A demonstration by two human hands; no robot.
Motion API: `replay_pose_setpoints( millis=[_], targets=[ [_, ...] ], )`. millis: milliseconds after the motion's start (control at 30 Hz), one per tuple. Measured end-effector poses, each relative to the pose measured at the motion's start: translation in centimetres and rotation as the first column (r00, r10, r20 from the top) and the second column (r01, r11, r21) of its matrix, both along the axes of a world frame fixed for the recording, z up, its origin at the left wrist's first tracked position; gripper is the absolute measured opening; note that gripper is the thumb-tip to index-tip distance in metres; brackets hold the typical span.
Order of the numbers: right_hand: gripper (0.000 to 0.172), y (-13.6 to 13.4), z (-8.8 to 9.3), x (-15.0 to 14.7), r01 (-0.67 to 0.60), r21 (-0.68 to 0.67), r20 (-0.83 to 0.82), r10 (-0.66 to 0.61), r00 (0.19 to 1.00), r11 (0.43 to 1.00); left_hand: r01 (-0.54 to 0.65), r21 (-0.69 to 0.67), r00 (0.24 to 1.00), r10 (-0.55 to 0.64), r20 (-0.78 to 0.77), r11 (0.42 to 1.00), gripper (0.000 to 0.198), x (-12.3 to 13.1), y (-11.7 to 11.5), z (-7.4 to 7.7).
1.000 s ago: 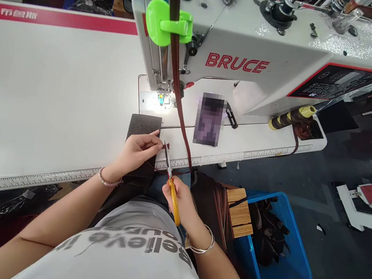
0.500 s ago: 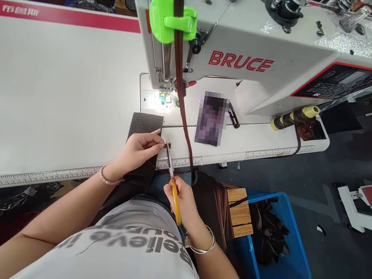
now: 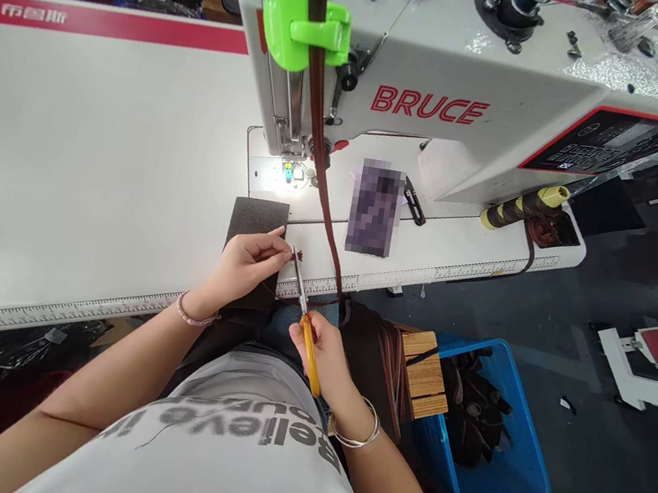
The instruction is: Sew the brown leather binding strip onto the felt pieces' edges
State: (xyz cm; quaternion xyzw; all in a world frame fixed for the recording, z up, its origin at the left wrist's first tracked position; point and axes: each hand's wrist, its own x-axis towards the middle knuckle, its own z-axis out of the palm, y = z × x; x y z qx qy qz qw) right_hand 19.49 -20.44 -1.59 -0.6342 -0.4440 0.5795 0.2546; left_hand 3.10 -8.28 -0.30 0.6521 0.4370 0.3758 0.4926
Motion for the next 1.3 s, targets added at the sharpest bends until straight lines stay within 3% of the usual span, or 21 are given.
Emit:
replay_pose_setpoints(
  millis=[667,1067,1300],
  targets=[
    [0.056,-0.1,-0.3,0.0,0.007,0.008,0.012,-0.007,1.0,1.0,0.011,0.016,1.0,-0.011,-0.027,1.0,0.018,0.0,0.1,0.0],
    [0.056,-0.5,-1.0,0.0,0.024,-0.051,0.017,-0.023,1.0,0.998,0.011,0.044,1.0,-0.009,-0.029,0.999,0.015,0.0,0.0,0.0],
    [0.058,-1.6,-2.0,1.2,0.03,-0.003,0.02,-0.029,0.999,1.0,0.011,0.032,1.0,-0.01,-0.029,0.999,0.017,-0.1,0.0,0.0]
  ],
)
